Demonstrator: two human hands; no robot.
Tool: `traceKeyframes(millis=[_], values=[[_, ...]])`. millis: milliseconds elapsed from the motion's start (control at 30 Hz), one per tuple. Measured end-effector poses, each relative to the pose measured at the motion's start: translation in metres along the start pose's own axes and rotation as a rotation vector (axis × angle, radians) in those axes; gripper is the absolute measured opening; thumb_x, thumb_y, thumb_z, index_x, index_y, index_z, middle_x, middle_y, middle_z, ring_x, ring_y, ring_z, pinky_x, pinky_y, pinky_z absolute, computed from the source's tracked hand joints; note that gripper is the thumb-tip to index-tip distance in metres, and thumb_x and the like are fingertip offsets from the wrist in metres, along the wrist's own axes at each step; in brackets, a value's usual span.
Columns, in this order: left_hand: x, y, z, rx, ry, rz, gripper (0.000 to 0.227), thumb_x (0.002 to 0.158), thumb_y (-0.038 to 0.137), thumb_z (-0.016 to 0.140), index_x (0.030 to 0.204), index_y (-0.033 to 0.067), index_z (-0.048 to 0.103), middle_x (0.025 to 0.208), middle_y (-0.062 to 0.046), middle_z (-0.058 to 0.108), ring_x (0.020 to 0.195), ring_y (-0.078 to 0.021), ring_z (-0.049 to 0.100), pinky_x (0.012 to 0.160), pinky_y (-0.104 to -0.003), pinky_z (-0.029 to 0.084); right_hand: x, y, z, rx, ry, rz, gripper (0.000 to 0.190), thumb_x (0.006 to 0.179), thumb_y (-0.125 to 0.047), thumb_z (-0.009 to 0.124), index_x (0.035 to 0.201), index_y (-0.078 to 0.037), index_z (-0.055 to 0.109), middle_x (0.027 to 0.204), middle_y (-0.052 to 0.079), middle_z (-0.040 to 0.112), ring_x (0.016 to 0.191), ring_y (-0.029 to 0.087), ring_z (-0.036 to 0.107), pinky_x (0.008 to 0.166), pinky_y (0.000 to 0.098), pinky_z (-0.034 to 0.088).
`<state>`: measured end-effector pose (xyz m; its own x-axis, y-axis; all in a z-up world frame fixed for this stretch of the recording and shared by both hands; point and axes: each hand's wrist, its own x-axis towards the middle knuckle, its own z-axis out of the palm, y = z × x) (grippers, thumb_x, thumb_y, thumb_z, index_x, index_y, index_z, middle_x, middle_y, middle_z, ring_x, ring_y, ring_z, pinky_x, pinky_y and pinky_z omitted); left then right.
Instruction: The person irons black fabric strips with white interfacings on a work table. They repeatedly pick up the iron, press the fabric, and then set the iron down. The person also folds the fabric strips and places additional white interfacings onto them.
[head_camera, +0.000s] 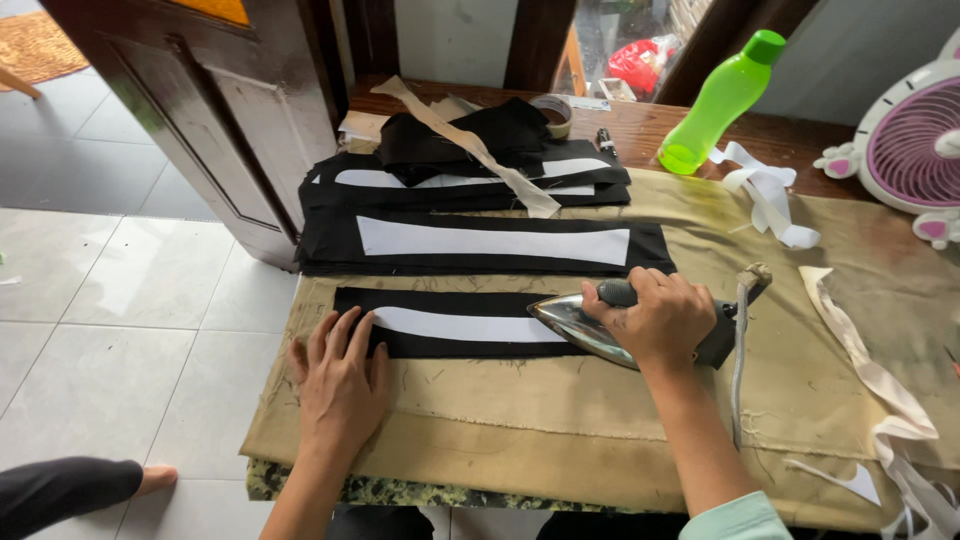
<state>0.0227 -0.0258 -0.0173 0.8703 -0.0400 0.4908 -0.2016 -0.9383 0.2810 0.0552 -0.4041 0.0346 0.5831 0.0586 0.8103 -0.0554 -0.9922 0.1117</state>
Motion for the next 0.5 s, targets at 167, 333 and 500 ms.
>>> traceKeyframes(millis=[167,333,500], values=[[0.001,0.0,-0.007,-0.05,-0.063,-0.011,0.043,0.098,0.031,0.057,0.138,0.0166,0.065,0.145,-0.003,0.062,0.139,-0.0292,0.047,0.118,-0.057,0.023,-0.01,0.035,-0.011,-0.189,-0.006,0.1,0.063,0.083,-0.069,0.079,0.059,-0.018,0.051,0.051,0.003,0.046,0.051,0.029,0.052,0.055,0.0408,0.037],[-0.002,-0.001,-0.01,-0.113,0.042,0.034,0.027,0.1,0.02,0.062,0.122,0.0088,0.074,0.134,-0.009,0.069,0.134,-0.0328,0.052,0.116,-0.055,0.028,-0.037,0.111,-0.015,-0.654,-0.053,0.262,0.063,0.09,-0.085,0.068,0.077,-0.023,0.074,0.069,0.003,0.07,0.061,0.031,0.065,0.053,0.0433,0.042],[-0.01,0.005,-0.029,-0.409,0.288,0.077,0.017,0.102,0.0,0.061,0.112,0.0044,0.074,0.118,-0.011,0.074,0.117,-0.0314,0.066,0.106,-0.048,0.046,-0.08,0.208,0.012,-0.601,-0.236,0.448,0.073,0.105,-0.089,0.077,0.092,-0.017,0.077,0.077,0.014,0.077,0.062,0.041,0.073,0.052,0.0514,0.047]])
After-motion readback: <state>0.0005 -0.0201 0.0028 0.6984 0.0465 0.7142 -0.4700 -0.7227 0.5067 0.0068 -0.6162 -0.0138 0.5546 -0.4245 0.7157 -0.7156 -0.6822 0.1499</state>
